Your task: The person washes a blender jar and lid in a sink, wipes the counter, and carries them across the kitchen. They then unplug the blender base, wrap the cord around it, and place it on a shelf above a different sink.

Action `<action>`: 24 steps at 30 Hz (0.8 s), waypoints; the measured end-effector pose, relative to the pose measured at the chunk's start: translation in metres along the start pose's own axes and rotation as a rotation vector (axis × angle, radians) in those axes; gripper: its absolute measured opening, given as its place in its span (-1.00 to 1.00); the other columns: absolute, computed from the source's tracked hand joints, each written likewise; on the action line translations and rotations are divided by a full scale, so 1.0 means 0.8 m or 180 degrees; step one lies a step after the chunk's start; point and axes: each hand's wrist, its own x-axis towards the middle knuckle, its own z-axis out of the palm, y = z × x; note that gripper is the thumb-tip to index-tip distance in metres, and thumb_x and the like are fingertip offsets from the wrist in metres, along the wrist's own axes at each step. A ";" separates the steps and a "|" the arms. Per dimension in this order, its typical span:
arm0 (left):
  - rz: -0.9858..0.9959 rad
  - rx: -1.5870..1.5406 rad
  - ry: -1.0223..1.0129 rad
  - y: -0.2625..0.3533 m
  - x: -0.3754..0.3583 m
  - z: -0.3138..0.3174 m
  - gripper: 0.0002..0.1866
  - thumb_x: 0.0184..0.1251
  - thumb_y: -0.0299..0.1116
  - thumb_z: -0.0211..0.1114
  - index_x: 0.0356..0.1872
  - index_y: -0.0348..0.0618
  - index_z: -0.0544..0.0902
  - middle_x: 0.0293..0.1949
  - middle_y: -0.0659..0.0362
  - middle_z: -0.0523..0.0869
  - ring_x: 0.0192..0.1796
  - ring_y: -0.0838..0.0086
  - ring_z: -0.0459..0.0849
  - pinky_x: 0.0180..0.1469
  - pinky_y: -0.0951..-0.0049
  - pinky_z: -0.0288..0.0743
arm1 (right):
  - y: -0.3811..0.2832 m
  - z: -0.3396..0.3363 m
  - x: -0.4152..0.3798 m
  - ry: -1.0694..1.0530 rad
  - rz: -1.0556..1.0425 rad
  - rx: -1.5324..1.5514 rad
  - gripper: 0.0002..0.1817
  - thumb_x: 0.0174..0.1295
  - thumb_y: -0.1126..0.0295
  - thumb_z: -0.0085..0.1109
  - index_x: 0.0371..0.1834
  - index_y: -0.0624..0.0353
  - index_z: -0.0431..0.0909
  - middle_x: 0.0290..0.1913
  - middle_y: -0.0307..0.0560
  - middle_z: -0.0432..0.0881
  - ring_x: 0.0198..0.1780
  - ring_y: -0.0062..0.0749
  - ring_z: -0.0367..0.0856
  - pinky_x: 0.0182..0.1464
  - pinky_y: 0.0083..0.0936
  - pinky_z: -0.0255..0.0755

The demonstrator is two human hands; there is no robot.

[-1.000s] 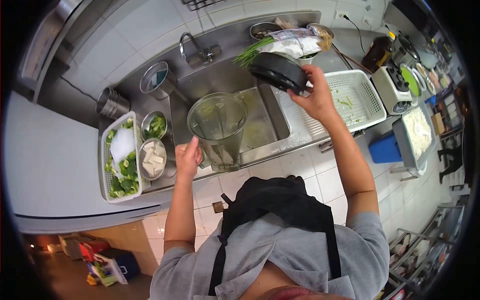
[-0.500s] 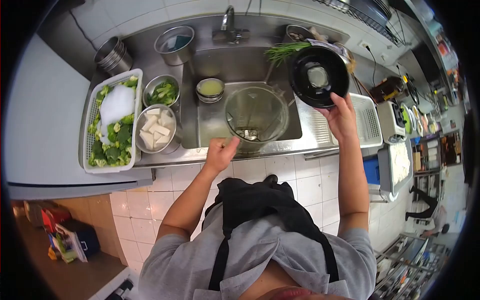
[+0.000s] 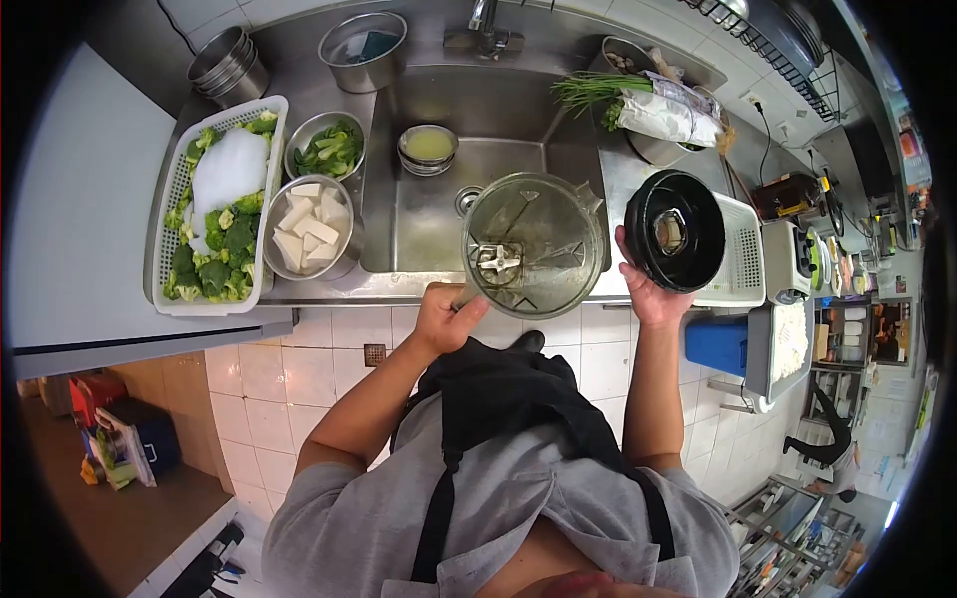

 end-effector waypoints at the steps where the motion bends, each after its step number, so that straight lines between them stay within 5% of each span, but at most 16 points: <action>1: 0.0105 0.0057 -0.0022 0.003 -0.001 0.000 -0.70 0.30 -0.36 0.25 -0.59 -0.30 0.50 -0.69 0.17 0.40 -0.60 0.55 0.33 -0.52 0.43 0.23 | 0.002 -0.001 0.000 0.0095 -0.0089 -0.0142 -0.17 0.28 -0.30 -0.13 0.46 0.03 0.18 0.46 0.35 0.09 0.42 0.62 -0.04 0.25 0.65 -0.02; 4: 0.0158 0.0029 -0.0056 0.015 0.000 0.003 -0.73 0.27 -0.37 0.25 -0.58 -0.31 0.52 -0.69 0.11 0.43 -0.62 0.50 0.36 -0.50 0.42 0.26 | 0.008 0.040 0.007 0.0021 -0.0312 -0.1252 -0.19 0.27 -0.30 -0.14 0.46 0.00 0.20 0.45 0.33 0.12 0.43 0.52 0.05 0.22 0.63 0.07; 5: 0.0119 -0.0048 -0.0048 0.017 0.000 0.004 -0.74 0.26 -0.38 0.25 -0.57 -0.32 0.52 -0.69 0.09 0.44 -0.62 0.48 0.38 -0.50 0.42 0.26 | 0.007 0.058 0.007 0.0591 -0.0623 -0.1513 -0.13 0.23 -0.38 -0.16 0.51 -0.13 0.11 0.50 0.24 0.08 0.45 0.50 -0.01 0.25 0.70 -0.13; 6: 0.0128 -0.0047 -0.0040 0.016 0.000 0.004 -0.74 0.26 -0.38 0.25 -0.57 -0.32 0.52 -0.69 0.09 0.44 -0.62 0.48 0.38 -0.50 0.42 0.26 | -0.001 0.068 0.007 0.0848 -0.0935 -0.1962 -0.04 0.18 -0.44 -0.19 0.51 0.00 0.11 0.50 0.22 0.09 0.46 0.33 0.10 0.35 0.51 -0.06; 9: 0.0048 0.0024 -0.0045 0.004 -0.001 0.002 -0.74 0.29 -0.38 0.24 -0.56 -0.31 0.54 -0.68 0.15 0.45 -0.60 0.54 0.37 -0.50 0.45 0.27 | 0.024 0.113 0.031 -0.0411 -0.0765 -0.4619 0.12 -0.02 -0.30 0.25 0.44 0.34 0.12 0.41 0.32 0.22 0.41 0.09 0.27 0.46 -0.09 0.10; 12: -0.0200 -0.0228 -0.0079 -0.003 -0.001 0.001 -0.73 0.34 -0.38 0.23 -0.55 -0.31 0.56 -0.69 0.21 0.45 -0.57 0.61 0.36 -0.49 0.47 0.27 | 0.068 0.156 0.069 -0.1573 -0.0833 -0.6889 -0.08 -0.32 0.02 0.55 0.24 0.13 0.50 0.33 0.19 0.36 0.34 0.06 0.36 0.33 -0.16 0.23; 17: -0.0172 -0.0270 0.0064 0.014 0.005 0.006 -0.71 0.37 -0.37 0.23 -0.56 -0.30 0.57 -0.70 0.27 0.45 -0.57 0.65 0.34 -0.49 0.46 0.28 | 0.121 0.167 0.088 -0.2067 -0.0752 -0.8109 -0.21 -0.36 0.14 0.53 0.16 -0.09 0.59 0.31 0.10 0.37 0.29 0.19 0.34 0.27 -0.02 0.30; 24: -0.0291 -0.0145 0.0148 0.008 0.001 0.006 -0.63 0.34 -0.30 0.29 -0.64 -0.28 0.54 -0.74 0.27 0.39 -0.59 0.66 0.30 -0.53 0.46 0.23 | 0.132 0.147 0.083 -0.2239 -0.0839 -0.8068 -0.22 -0.37 0.15 0.53 0.14 -0.11 0.61 0.33 0.09 0.37 0.30 0.25 0.31 0.26 0.00 0.30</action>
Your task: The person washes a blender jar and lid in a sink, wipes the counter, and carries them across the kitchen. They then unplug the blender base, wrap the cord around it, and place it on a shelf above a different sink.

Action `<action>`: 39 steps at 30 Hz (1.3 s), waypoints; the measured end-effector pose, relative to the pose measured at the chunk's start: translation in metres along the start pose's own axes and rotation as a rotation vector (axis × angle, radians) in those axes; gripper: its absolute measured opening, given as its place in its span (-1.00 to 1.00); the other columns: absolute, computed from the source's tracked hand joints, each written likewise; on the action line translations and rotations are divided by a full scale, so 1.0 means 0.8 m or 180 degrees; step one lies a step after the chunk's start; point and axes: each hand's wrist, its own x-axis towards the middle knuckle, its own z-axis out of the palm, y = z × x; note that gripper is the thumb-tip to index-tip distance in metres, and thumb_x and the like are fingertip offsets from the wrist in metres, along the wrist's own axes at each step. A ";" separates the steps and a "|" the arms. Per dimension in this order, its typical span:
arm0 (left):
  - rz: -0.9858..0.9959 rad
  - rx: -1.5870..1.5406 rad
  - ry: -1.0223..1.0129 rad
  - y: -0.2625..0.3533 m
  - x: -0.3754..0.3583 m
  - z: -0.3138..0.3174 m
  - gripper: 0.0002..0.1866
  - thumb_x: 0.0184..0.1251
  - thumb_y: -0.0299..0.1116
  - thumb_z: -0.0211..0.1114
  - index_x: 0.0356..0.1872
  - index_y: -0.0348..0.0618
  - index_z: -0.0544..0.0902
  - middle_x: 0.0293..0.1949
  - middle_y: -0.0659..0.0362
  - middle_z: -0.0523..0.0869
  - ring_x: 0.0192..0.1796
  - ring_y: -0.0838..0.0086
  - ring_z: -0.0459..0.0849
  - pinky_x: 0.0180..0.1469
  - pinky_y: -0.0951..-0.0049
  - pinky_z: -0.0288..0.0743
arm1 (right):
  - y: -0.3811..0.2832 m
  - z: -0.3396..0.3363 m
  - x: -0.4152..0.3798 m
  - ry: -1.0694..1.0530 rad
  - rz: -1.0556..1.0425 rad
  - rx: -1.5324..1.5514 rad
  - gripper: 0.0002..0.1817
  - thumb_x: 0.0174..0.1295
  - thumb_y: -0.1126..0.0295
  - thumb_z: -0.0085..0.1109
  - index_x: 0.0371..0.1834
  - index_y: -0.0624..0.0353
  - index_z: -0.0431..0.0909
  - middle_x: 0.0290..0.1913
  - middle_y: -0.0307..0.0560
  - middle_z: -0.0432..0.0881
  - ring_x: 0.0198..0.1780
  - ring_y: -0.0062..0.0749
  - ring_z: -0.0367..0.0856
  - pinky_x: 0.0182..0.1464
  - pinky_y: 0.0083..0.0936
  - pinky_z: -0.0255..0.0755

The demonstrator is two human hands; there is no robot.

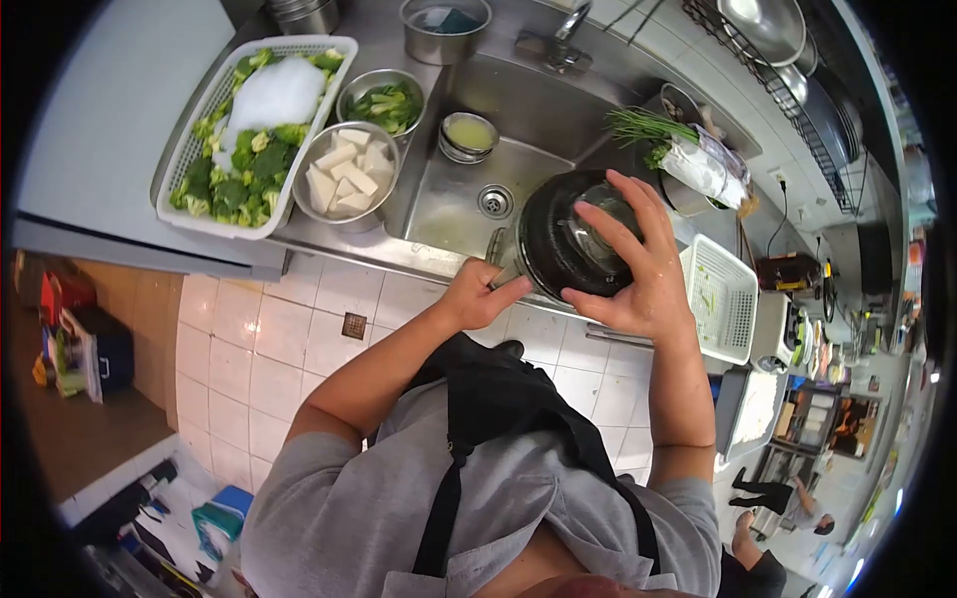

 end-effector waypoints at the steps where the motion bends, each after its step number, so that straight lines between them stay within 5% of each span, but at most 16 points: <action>1: 0.0112 -0.0080 0.0013 0.000 -0.001 0.002 -0.62 0.37 -0.31 0.24 -0.66 -0.24 0.45 -0.72 0.33 0.35 -0.58 0.68 0.26 -0.54 0.46 0.16 | -0.002 0.001 -0.001 0.0030 -0.0005 -0.0028 -0.21 -0.39 0.15 0.54 0.14 -0.09 0.61 0.33 0.11 0.36 0.30 0.22 0.33 0.26 -0.01 0.31; 6: -0.0042 -0.0171 -0.0009 0.011 0.000 -0.001 -0.60 0.35 -0.29 0.27 -0.67 -0.27 0.49 -0.74 0.31 0.36 -0.59 0.67 0.27 -0.54 0.46 0.19 | 0.018 -0.008 -0.006 0.0134 0.0168 0.0637 -0.15 -0.23 0.01 0.50 0.23 0.10 0.52 0.35 0.10 0.37 0.32 0.10 0.38 0.30 -0.12 0.31; 8: -0.0069 -0.0247 -0.0003 -0.001 0.000 0.003 -0.57 0.35 -0.26 0.30 -0.69 -0.30 0.49 -0.75 0.29 0.37 -0.60 0.66 0.26 -0.55 0.45 0.19 | 0.027 -0.016 -0.011 0.0598 0.1236 0.4592 -0.23 0.18 -0.09 0.19 0.32 0.27 0.38 0.34 0.09 0.39 0.34 0.00 0.39 0.33 -0.21 0.30; 10: 0.0236 -0.0081 0.0157 -0.018 0.003 0.007 -0.57 0.35 -0.24 0.29 -0.67 -0.32 0.52 -0.74 0.29 0.40 -0.59 0.66 0.27 -0.55 0.46 0.20 | 0.037 -0.021 -0.007 0.1604 0.2665 0.4219 -0.30 0.44 -0.05 -0.21 0.40 0.34 0.24 0.33 0.11 0.41 0.38 -0.05 0.34 0.40 -0.27 0.20; 11: 0.0253 -0.0080 0.0141 -0.025 0.002 0.009 -0.57 0.35 -0.24 0.29 -0.67 -0.32 0.52 -0.74 0.29 0.40 -0.59 0.66 0.27 -0.55 0.46 0.20 | 0.049 -0.015 -0.003 0.1247 0.2265 0.3634 -0.38 0.52 0.02 -0.34 0.42 0.29 0.23 0.32 0.14 0.42 0.40 -0.11 0.29 0.44 -0.26 0.09; 15: 0.0043 -0.0194 0.0065 -0.004 -0.002 0.004 -0.62 0.37 -0.26 0.26 -0.62 -0.31 0.55 -0.71 0.30 0.41 -0.55 0.65 0.30 -0.50 0.47 0.22 | 0.092 0.014 -0.023 0.1272 0.1987 0.2598 -0.25 0.42 -0.21 -0.24 0.47 0.13 0.17 0.31 0.12 0.42 0.38 -0.17 0.28 0.39 -0.20 0.08; 18: 0.0054 -0.0147 -0.0016 0.003 -0.005 0.004 -0.65 0.39 -0.30 0.23 -0.58 -0.30 0.55 -0.68 0.32 0.41 -0.52 0.66 0.31 -0.48 0.48 0.22 | 0.045 0.018 -0.027 0.0944 0.1088 0.1464 -0.32 0.32 0.02 0.06 0.42 0.17 0.24 0.32 0.14 0.40 0.40 -0.11 0.28 0.40 -0.17 0.10; 19: 0.0003 -0.0158 -0.0013 0.006 -0.005 0.004 -0.65 0.39 -0.29 0.24 -0.59 -0.30 0.55 -0.69 0.33 0.41 -0.53 0.66 0.31 -0.48 0.48 0.21 | 0.035 0.015 -0.030 0.0951 0.1084 0.1475 -0.32 0.32 0.02 0.06 0.42 0.17 0.24 0.32 0.14 0.40 0.40 -0.11 0.28 0.40 -0.17 0.10; 21: -0.0014 -0.0152 -0.0011 0.002 -0.004 0.004 -0.64 0.38 -0.28 0.24 -0.59 -0.30 0.54 -0.69 0.34 0.40 -0.53 0.67 0.30 -0.49 0.48 0.20 | 0.019 0.007 -0.033 0.0484 0.0306 -0.0101 -0.36 0.30 0.09 0.07 0.37 0.23 0.30 0.34 0.17 0.38 0.40 -0.07 0.29 0.42 -0.18 0.08; 26: -0.0167 -0.0125 0.0104 0.007 -0.010 0.004 -0.63 0.39 -0.26 0.24 -0.60 -0.29 0.54 -0.70 0.35 0.43 -0.57 0.66 0.32 -0.51 0.50 0.21 | 0.055 0.044 -0.086 0.1392 0.0913 0.1190 -0.45 0.42 0.16 -0.14 0.33 0.35 0.29 0.28 0.17 0.45 0.33 -0.11 0.37 0.39 -0.24 0.14; 28: -0.0620 -0.0106 0.0050 0.004 -0.014 0.005 -0.61 0.44 -0.19 0.17 -0.54 -0.26 0.58 -0.62 0.32 0.51 -0.50 0.64 0.43 -0.42 0.54 0.30 | 0.076 0.069 -0.116 0.1377 0.1358 0.1994 -0.33 0.48 -0.04 -0.21 0.39 0.33 0.18 0.28 0.21 0.44 0.31 -0.17 0.41 0.37 -0.26 0.19; 31: -0.0274 -0.0372 0.0128 0.015 -0.024 0.004 -0.56 0.51 -0.09 0.04 -0.46 -0.24 0.59 -0.48 0.24 0.61 -0.35 0.58 0.53 -0.23 0.52 0.38 | 0.108 0.110 -0.153 0.1462 0.2019 0.3868 -0.30 0.47 -0.13 -0.21 0.41 0.24 0.15 0.27 0.09 0.45 0.32 -0.25 0.39 0.37 -0.33 0.18; 36: -0.0447 -0.0338 0.0540 0.038 -0.037 0.019 -0.50 0.55 -0.03 -0.07 -0.41 -0.27 0.56 -0.38 0.17 0.63 -0.22 0.53 0.54 -0.07 0.46 0.39 | 0.125 0.158 -0.158 0.1556 0.2072 0.4619 -0.35 0.47 -0.11 -0.21 0.38 0.18 0.21 0.32 0.03 0.41 0.37 -0.26 0.32 0.43 -0.26 0.09; 39: -0.0434 -0.0004 0.0804 0.038 -0.038 0.036 -0.47 0.56 0.00 -0.11 -0.40 -0.28 0.55 -0.38 0.17 0.64 -0.24 0.49 0.56 -0.07 0.42 0.41 | 0.129 0.172 -0.159 0.1277 0.2069 0.4309 -0.33 0.49 -0.11 -0.26 0.41 0.22 0.17 0.26 0.03 0.46 0.27 -0.30 0.41 0.29 -0.29 0.25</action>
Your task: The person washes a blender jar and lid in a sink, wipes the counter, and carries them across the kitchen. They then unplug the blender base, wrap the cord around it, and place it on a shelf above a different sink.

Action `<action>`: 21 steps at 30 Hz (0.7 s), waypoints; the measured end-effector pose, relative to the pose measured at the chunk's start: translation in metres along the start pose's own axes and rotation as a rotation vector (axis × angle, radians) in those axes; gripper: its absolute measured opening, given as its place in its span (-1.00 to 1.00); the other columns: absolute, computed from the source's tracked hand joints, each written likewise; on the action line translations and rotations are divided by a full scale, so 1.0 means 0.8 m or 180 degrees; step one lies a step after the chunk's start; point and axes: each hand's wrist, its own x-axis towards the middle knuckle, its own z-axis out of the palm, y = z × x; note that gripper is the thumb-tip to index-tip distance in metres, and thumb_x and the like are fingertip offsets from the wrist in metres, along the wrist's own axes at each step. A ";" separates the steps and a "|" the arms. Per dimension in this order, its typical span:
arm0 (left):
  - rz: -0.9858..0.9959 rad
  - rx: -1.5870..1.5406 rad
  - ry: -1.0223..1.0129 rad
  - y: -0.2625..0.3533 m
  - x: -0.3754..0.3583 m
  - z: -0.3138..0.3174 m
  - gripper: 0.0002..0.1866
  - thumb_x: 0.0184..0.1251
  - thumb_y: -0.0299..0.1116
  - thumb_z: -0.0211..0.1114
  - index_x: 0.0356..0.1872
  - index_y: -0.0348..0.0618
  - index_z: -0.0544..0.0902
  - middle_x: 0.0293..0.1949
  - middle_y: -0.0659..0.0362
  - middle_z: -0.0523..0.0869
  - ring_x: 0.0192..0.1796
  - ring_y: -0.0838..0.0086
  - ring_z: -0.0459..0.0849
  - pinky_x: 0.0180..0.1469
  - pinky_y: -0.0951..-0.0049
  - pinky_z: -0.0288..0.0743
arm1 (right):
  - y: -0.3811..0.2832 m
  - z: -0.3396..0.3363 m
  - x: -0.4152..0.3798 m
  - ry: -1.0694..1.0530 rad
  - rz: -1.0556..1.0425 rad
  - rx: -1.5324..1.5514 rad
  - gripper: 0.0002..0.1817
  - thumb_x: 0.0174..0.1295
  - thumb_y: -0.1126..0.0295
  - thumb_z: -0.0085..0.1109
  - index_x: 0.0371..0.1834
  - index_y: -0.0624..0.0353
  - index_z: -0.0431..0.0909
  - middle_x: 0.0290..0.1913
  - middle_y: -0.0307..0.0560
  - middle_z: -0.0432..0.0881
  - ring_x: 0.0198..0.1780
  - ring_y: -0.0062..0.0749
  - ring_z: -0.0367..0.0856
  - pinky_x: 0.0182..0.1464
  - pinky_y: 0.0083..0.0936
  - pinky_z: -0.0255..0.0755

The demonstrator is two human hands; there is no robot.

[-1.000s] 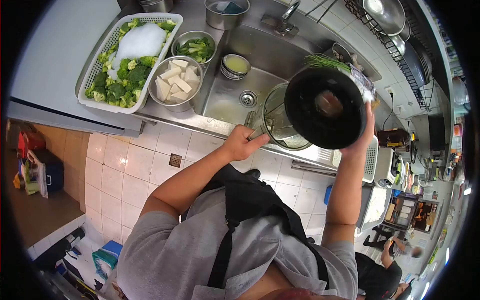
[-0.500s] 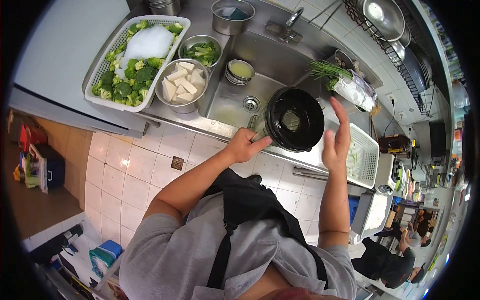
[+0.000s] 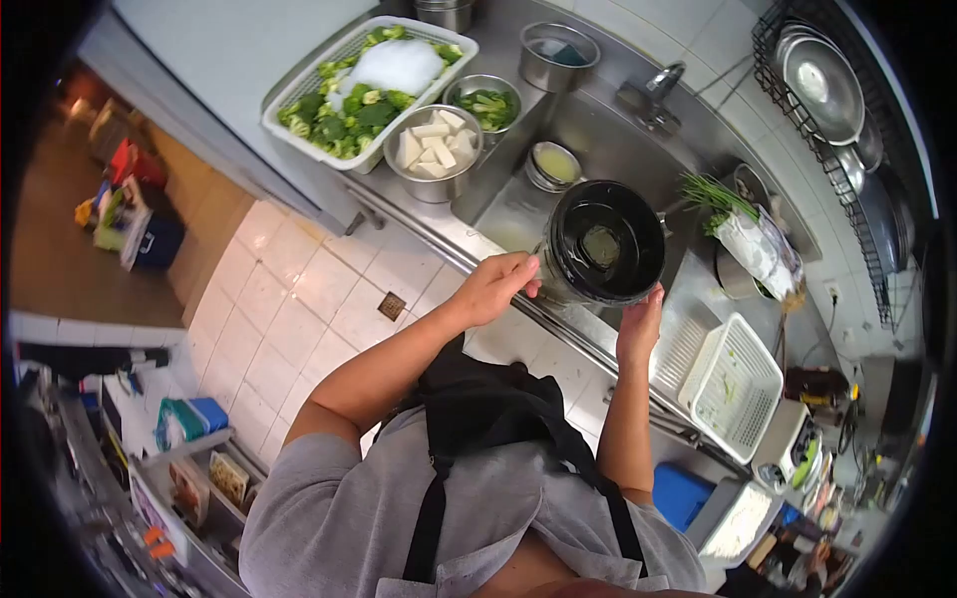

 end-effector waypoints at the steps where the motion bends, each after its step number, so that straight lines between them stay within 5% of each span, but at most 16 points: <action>1: 0.0023 0.0077 0.0161 -0.004 -0.002 0.006 -0.46 0.56 0.02 -0.12 -0.38 -0.28 0.56 -0.37 0.17 0.64 -0.26 0.47 0.56 -0.07 0.40 0.42 | 0.014 -0.015 -0.002 -0.0132 0.0045 0.0057 -0.33 0.49 -0.11 -0.26 0.41 0.22 0.17 0.26 0.03 0.46 0.27 -0.30 0.41 0.29 -0.29 0.25; 5: -0.0726 -0.0061 0.1229 -0.008 -0.022 0.048 -0.31 0.53 0.15 -0.14 -0.61 -0.25 0.53 -0.60 0.15 0.57 -0.44 0.45 0.55 -0.16 0.40 0.44 | 0.051 -0.048 -0.028 -0.0243 0.0216 -0.0202 -0.38 0.48 -0.04 -0.14 0.39 0.22 0.17 0.14 0.08 0.46 0.13 -0.20 0.52 0.16 -0.28 0.39; 7: -0.0586 0.0284 0.1758 -0.005 -0.056 0.067 -0.16 0.43 0.33 -0.17 -0.75 -0.26 0.55 -0.74 0.17 0.52 -0.58 0.47 0.48 -0.34 0.39 0.39 | 0.070 -0.069 -0.049 -0.0431 0.0405 -0.0126 -0.48 0.50 0.10 -0.10 0.35 0.22 0.22 0.00 0.00 0.53 -0.01 -0.22 0.60 0.06 -0.32 0.48; 11: -0.0568 -0.0338 0.2997 0.011 -0.152 0.075 -0.17 0.43 0.31 -0.14 -0.68 -0.29 0.63 -0.73 0.18 0.51 -0.61 0.48 0.45 -0.44 0.44 0.35 | 0.079 -0.090 -0.088 -0.1151 0.0890 -0.0198 -0.68 0.49 0.25 -0.07 0.14 0.24 0.39 -0.20 -0.07 0.64 -0.29 -0.40 0.66 -0.18 -0.44 0.56; 15: -0.0826 -0.0013 0.3345 0.015 -0.290 0.053 -0.26 0.50 0.21 -0.15 -0.80 -0.13 0.42 -0.72 0.29 0.36 -0.62 0.56 0.26 -0.51 0.45 0.12 | 0.062 -0.063 -0.101 -0.2027 0.1135 -0.0457 -0.70 0.47 0.27 -0.05 0.04 0.29 0.45 -0.21 0.00 0.66 -0.32 -0.45 0.63 -0.18 -0.48 0.56; 21: -0.1778 0.0409 0.4861 -0.061 -0.485 0.069 -0.20 0.29 0.35 0.09 -0.87 -0.21 0.44 -0.81 0.21 0.37 -0.67 0.52 0.33 -0.55 0.36 0.25 | 0.058 0.040 -0.089 -0.2968 0.0982 -0.0770 -0.73 0.43 0.29 0.04 0.01 0.28 0.50 -0.22 0.01 0.67 -0.31 -0.45 0.64 -0.24 -0.54 0.54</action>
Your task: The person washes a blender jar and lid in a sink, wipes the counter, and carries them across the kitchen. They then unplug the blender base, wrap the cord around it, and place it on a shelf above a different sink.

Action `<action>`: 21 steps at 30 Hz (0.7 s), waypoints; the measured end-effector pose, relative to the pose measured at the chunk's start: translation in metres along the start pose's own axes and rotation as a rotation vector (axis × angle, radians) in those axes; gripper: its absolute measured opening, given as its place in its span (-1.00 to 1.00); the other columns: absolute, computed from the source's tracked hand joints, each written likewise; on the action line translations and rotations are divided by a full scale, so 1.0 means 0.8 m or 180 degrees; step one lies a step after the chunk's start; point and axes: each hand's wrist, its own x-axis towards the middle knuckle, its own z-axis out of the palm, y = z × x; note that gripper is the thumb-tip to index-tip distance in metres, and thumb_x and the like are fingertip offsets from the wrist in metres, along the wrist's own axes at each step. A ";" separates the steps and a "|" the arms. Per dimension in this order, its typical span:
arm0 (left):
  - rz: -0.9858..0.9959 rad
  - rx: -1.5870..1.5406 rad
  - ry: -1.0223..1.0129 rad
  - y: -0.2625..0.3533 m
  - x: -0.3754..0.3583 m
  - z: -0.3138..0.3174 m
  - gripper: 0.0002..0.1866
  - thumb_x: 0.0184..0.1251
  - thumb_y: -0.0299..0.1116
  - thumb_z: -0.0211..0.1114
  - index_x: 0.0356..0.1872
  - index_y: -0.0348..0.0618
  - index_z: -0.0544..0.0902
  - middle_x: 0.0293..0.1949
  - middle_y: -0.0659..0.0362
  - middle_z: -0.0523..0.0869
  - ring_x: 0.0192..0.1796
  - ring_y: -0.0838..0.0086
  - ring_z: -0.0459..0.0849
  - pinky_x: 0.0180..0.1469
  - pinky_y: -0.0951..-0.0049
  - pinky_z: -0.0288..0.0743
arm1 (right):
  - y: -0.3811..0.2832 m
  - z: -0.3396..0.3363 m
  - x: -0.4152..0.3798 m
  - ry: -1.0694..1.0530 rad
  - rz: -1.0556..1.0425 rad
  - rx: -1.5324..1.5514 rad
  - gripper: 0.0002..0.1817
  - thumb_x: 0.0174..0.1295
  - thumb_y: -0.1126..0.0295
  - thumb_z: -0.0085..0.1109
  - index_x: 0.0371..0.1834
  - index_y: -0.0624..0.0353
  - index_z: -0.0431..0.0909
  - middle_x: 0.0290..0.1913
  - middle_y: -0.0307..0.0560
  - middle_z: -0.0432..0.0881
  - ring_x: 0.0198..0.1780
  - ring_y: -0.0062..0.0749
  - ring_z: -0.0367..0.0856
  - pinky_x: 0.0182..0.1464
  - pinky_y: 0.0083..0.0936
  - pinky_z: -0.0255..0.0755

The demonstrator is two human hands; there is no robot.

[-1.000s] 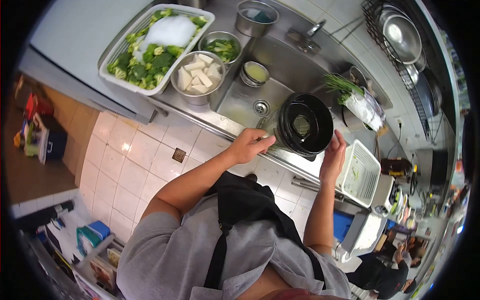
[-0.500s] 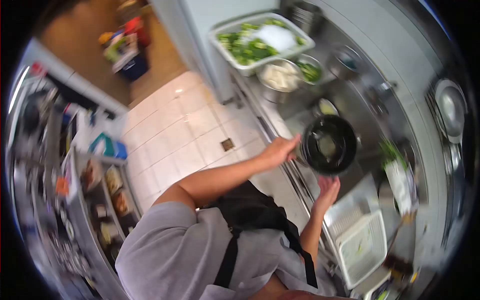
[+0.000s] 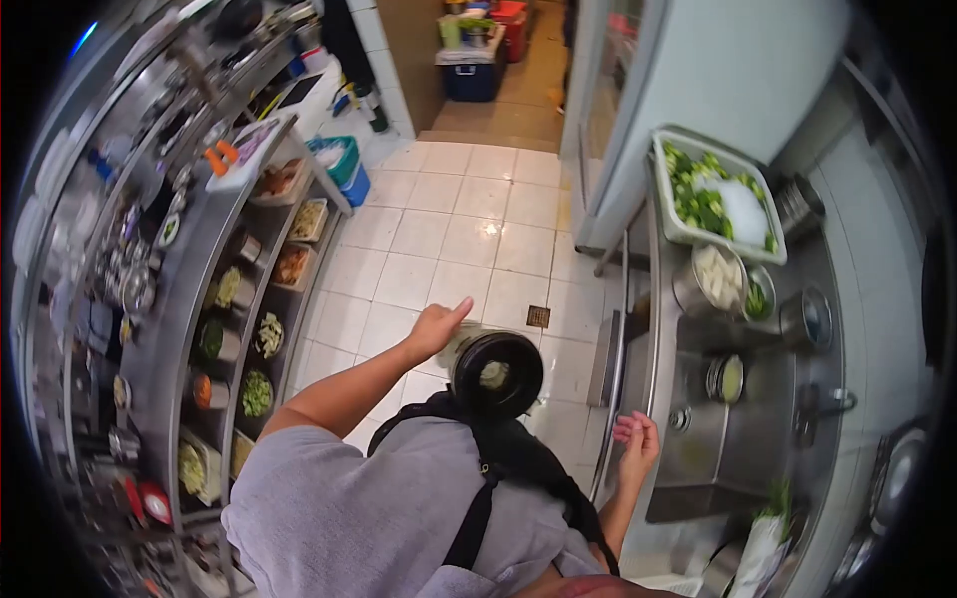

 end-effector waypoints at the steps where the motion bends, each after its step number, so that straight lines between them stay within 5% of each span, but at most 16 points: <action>1: -0.0043 -0.0100 0.0115 -0.010 0.000 -0.023 -0.20 0.29 0.35 0.09 -0.87 -0.21 0.44 -0.81 0.21 0.37 -0.67 0.52 0.33 -0.55 0.36 0.25 | -0.002 0.013 0.017 -0.0113 -0.0073 -0.0153 -0.68 0.46 0.24 -0.03 0.06 0.27 0.47 -0.22 0.03 0.67 -0.33 -0.43 0.64 -0.27 -0.53 0.56; 4: -0.0632 -0.0101 0.0558 -0.051 0.002 -0.085 -0.26 0.34 0.28 0.10 -0.82 -0.17 0.46 -0.76 0.27 0.39 -0.60 0.58 0.33 -0.50 0.43 0.22 | 0.000 0.089 0.067 -0.0534 0.0348 -0.0242 -0.64 0.47 0.18 -0.05 0.07 0.26 0.47 -0.19 0.04 0.67 -0.31 -0.42 0.65 -0.28 -0.53 0.56; 9: -0.0990 -0.0970 0.1198 -0.128 0.040 -0.164 -0.27 0.32 0.26 0.15 -0.79 -0.24 0.53 -0.75 0.24 0.44 -0.61 0.55 0.36 -0.50 0.41 0.27 | 0.031 0.302 0.121 -0.2526 0.0866 -0.0943 -0.44 0.48 0.02 -0.14 0.36 0.19 0.27 0.06 0.11 0.59 -0.16 -0.35 0.64 -0.16 -0.45 0.55; 12: -0.0875 -0.1379 0.1255 -0.154 0.073 -0.198 -0.22 0.30 0.28 0.16 -0.90 -0.22 0.42 -0.84 0.23 0.35 -0.69 0.55 0.35 -0.58 0.36 0.27 | 0.067 0.425 0.144 -0.3044 0.1612 -0.0235 -0.21 0.45 -0.21 -0.29 0.59 -0.05 -0.21 0.50 0.12 0.14 0.32 -0.22 0.38 0.21 -0.27 0.31; 15: -0.0410 -0.1363 0.1445 -0.167 0.105 -0.203 -0.26 0.30 0.24 0.18 -0.81 -0.28 0.50 -0.83 0.21 0.36 -0.67 0.57 0.34 -0.57 0.37 0.29 | 0.032 0.556 0.146 -0.3214 0.1708 0.0542 -0.29 0.49 -0.13 -0.31 0.57 0.00 -0.09 0.49 -0.04 0.19 0.45 -0.21 0.22 0.43 -0.20 0.10; 16: -0.0100 -0.1240 0.1429 -0.169 0.121 -0.219 -0.27 0.31 0.22 0.20 -0.77 -0.31 0.54 -0.82 0.21 0.36 -0.66 0.58 0.34 -0.57 0.38 0.31 | 0.077 0.565 0.177 -0.3285 0.1611 0.0571 -0.36 0.51 -0.03 -0.32 0.54 0.04 0.00 0.47 -0.05 0.21 0.47 -0.23 0.18 0.49 -0.23 0.03; 21: -0.0074 -0.0847 0.0489 -0.104 0.172 -0.324 -0.33 0.32 0.19 0.21 -0.61 -0.36 0.60 -0.71 0.14 0.44 -0.56 0.53 0.41 -0.47 0.35 0.33 | -0.012 0.698 0.228 -0.3320 0.1611 0.0468 -0.38 0.52 -0.05 -0.37 0.42 0.19 0.21 0.37 -0.02 0.37 0.41 -0.24 0.29 0.44 -0.28 0.14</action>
